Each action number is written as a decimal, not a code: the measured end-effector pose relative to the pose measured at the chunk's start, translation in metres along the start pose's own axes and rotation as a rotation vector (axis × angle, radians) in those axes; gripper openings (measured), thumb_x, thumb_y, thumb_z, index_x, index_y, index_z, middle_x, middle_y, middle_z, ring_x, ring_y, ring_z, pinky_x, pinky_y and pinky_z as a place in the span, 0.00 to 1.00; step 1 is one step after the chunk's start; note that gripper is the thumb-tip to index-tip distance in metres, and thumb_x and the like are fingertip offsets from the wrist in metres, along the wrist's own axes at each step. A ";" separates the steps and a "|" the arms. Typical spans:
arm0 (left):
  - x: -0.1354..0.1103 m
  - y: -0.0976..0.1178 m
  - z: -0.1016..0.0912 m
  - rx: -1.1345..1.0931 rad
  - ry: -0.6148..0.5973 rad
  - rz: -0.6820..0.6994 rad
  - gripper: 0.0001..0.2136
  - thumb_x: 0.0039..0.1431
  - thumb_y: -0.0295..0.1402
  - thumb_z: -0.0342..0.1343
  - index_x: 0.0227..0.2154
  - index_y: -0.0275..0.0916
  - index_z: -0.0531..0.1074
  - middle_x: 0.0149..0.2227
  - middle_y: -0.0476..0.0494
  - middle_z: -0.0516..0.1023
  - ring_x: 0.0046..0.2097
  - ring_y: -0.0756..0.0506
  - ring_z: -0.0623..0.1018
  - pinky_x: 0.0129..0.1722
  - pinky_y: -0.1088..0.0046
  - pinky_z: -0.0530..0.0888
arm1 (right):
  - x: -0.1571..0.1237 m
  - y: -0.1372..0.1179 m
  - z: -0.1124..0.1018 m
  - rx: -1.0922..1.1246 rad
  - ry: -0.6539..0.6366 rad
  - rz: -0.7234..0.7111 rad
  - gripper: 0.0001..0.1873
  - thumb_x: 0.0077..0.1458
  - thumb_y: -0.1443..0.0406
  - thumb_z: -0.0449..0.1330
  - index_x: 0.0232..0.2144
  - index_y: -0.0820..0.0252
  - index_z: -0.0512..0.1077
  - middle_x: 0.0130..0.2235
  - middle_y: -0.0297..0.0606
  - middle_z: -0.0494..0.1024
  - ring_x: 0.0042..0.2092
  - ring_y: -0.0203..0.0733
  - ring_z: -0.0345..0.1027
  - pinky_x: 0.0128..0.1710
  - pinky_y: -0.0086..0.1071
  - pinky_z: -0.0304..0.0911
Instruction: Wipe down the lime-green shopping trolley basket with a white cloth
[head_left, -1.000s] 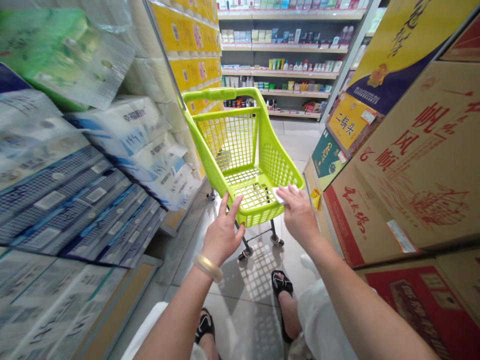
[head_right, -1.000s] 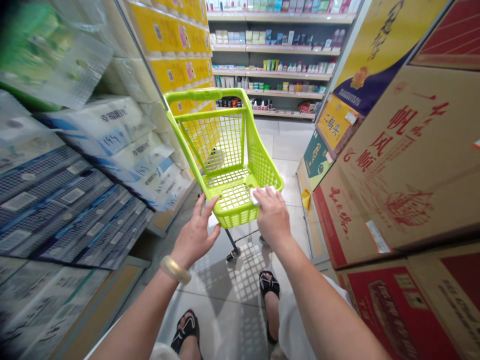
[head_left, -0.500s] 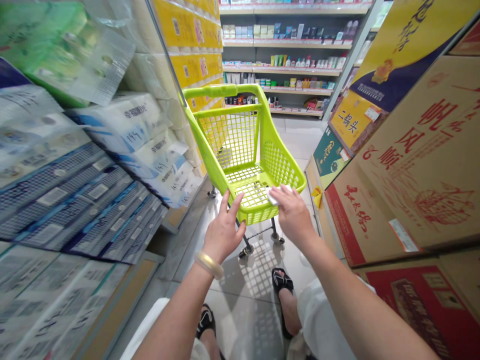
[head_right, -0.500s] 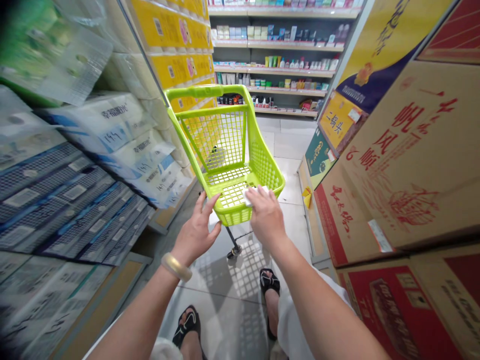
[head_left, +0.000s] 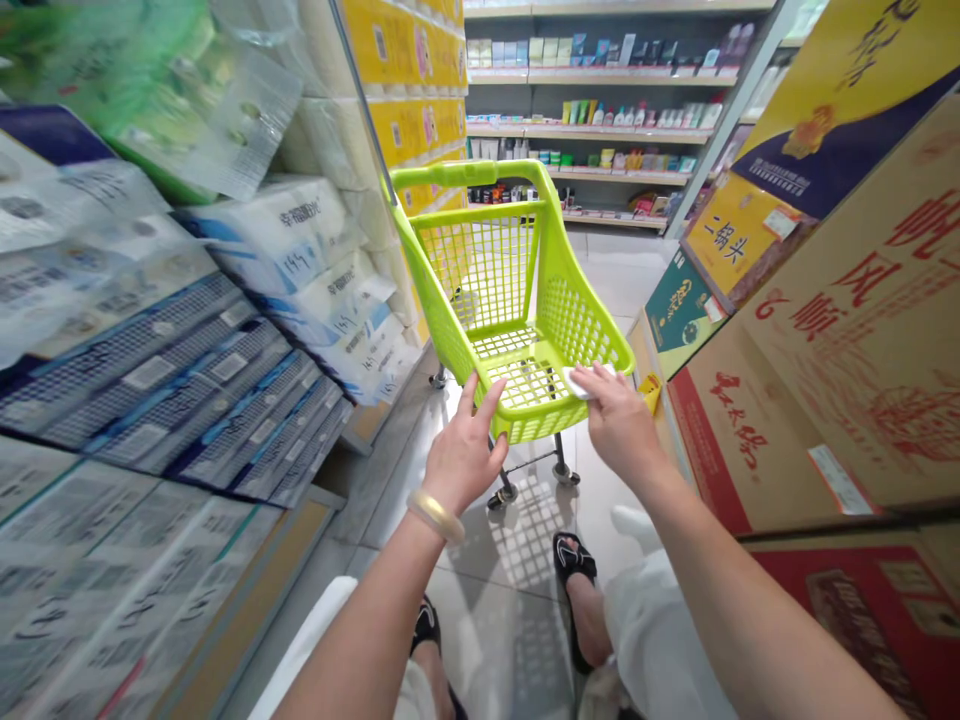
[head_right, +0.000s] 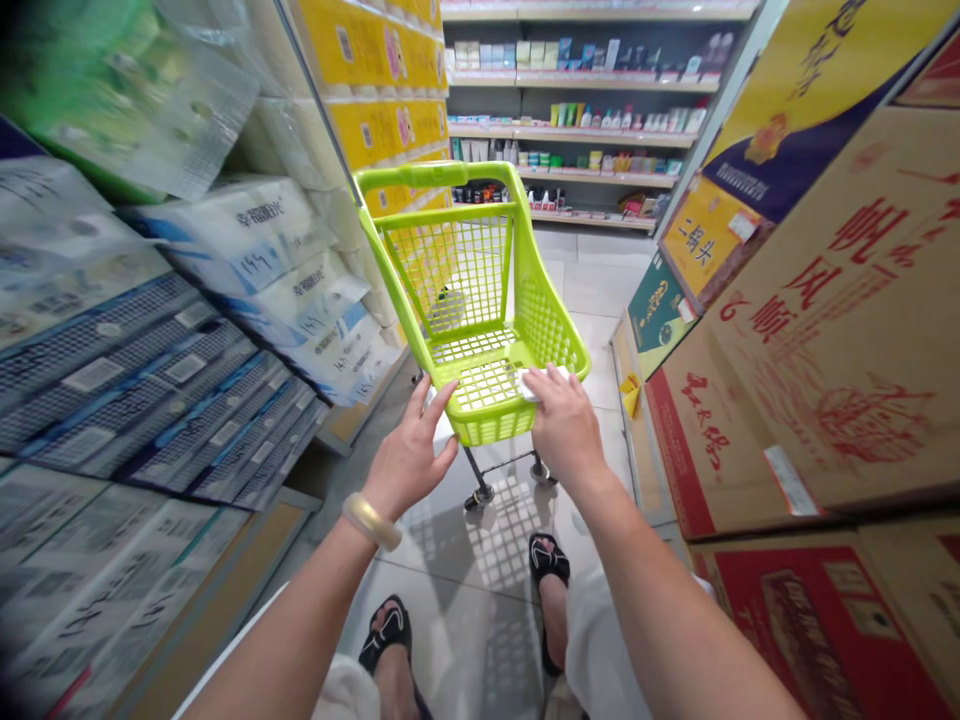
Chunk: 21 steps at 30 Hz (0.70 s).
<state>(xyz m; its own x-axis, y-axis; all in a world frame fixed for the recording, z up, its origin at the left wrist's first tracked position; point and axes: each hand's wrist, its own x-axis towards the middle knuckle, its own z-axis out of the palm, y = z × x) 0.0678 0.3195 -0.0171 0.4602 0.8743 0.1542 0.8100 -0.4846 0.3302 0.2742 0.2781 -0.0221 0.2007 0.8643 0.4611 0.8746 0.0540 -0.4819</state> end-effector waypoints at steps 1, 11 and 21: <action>0.000 0.000 0.000 -0.001 0.001 0.000 0.34 0.59 0.31 0.55 0.66 0.50 0.50 0.70 0.37 0.48 0.52 0.38 0.77 0.42 0.63 0.79 | 0.001 0.005 -0.002 -0.012 0.025 0.038 0.26 0.54 0.77 0.49 0.49 0.56 0.76 0.54 0.42 0.78 0.61 0.50 0.65 0.64 0.57 0.54; -0.001 0.000 0.002 0.011 0.014 -0.004 0.34 0.59 0.32 0.54 0.67 0.49 0.50 0.70 0.37 0.48 0.53 0.37 0.77 0.42 0.64 0.79 | -0.016 -0.028 0.011 0.089 -0.102 -0.223 0.27 0.57 0.76 0.48 0.54 0.53 0.72 0.57 0.37 0.75 0.63 0.45 0.63 0.64 0.52 0.55; -0.002 0.000 0.000 0.010 -0.005 -0.017 0.34 0.59 0.32 0.54 0.67 0.50 0.49 0.71 0.37 0.47 0.50 0.38 0.79 0.41 0.63 0.79 | -0.018 -0.026 0.013 0.115 -0.080 -0.182 0.28 0.56 0.77 0.48 0.53 0.52 0.73 0.57 0.38 0.75 0.64 0.46 0.62 0.65 0.54 0.53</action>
<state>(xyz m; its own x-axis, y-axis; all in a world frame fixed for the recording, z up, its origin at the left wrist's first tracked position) 0.0664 0.3175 -0.0178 0.4481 0.8822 0.1444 0.8212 -0.4701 0.3236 0.2425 0.2679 -0.0272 0.0044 0.8718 0.4899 0.8362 0.2654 -0.4799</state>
